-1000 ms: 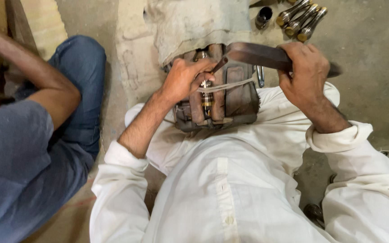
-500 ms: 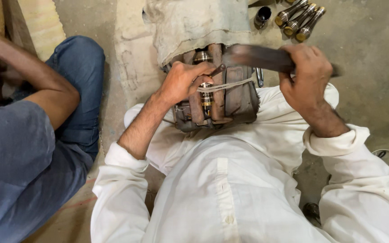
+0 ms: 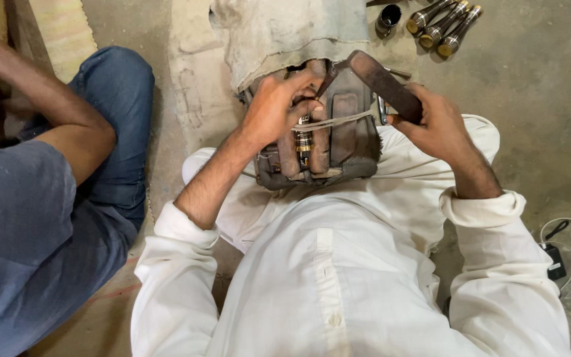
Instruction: The person sits cross-legged on the floor with a brass vessel held in a leather sand bag on their lap and engraves decorative patterns into it, tapping a small chisel with a wooden mallet and repositioning the vessel between strikes.
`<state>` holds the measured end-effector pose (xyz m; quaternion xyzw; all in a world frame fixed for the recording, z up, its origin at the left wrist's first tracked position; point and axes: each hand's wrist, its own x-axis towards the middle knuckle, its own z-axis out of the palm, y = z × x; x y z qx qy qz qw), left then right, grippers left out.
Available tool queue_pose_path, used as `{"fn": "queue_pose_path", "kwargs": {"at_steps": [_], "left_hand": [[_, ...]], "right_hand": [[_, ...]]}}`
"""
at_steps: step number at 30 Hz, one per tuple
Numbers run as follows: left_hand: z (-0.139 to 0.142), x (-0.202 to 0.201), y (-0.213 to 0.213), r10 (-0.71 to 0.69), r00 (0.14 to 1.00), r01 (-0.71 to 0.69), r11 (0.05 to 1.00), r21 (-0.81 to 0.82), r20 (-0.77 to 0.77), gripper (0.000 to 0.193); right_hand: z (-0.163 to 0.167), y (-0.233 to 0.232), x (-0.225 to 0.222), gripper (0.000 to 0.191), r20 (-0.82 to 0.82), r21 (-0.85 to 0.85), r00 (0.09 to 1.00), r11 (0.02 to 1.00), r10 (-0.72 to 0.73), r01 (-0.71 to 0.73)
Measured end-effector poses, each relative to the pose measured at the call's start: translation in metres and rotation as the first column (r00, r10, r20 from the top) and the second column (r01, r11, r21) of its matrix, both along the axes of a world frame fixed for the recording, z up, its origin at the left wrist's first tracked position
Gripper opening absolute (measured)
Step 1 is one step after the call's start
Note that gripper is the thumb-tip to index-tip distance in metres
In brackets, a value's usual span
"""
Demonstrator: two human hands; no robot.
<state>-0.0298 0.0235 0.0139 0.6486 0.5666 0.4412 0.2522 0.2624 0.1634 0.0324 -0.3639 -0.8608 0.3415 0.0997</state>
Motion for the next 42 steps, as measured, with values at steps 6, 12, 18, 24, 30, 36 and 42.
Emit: {"fn": "queue_pose_path", "kwargs": {"at_steps": [6,12,18,24,30,36,42], "left_hand": [[0.003,0.005,0.004,0.058,0.973,-0.078,0.994,-0.081,-0.223,0.036],[-0.001,0.006,0.002,0.092,0.968,-0.114,0.990,-0.083,-0.231,0.037],[0.003,0.007,0.000,0.113,0.968,-0.137,0.986,-0.096,-0.226,0.033],[0.001,0.006,0.001,0.122,0.966,-0.140,0.988,-0.065,-0.230,0.037],[-0.003,0.006,0.002,0.121,0.965,-0.144,0.986,-0.083,-0.234,0.037],[-0.002,0.006,0.002,0.120,0.962,-0.141,0.988,-0.069,-0.244,0.034],[-0.001,0.006,0.002,0.108,0.968,-0.113,0.993,-0.013,-0.225,0.034]], "right_hand": [[-0.013,0.000,-0.004,0.039,0.040,0.142,0.998,0.989,-0.040,0.034],[-0.016,0.003,-0.010,0.035,-0.214,0.206,0.968,0.963,-0.128,0.173],[-0.003,0.011,-0.008,0.037,-0.064,0.447,0.997,0.894,0.051,-0.017],[0.004,0.016,-0.017,0.034,-0.055,0.429,0.995,0.902,0.085,-0.053],[-0.002,0.016,-0.020,0.035,-0.032,0.193,0.991,0.972,-0.129,0.133],[-0.022,0.021,-0.016,0.032,-0.277,0.151,0.961,0.987,-0.018,0.062],[-0.028,0.022,-0.014,0.031,-0.235,0.202,0.968,0.970,-0.085,0.134]]}}
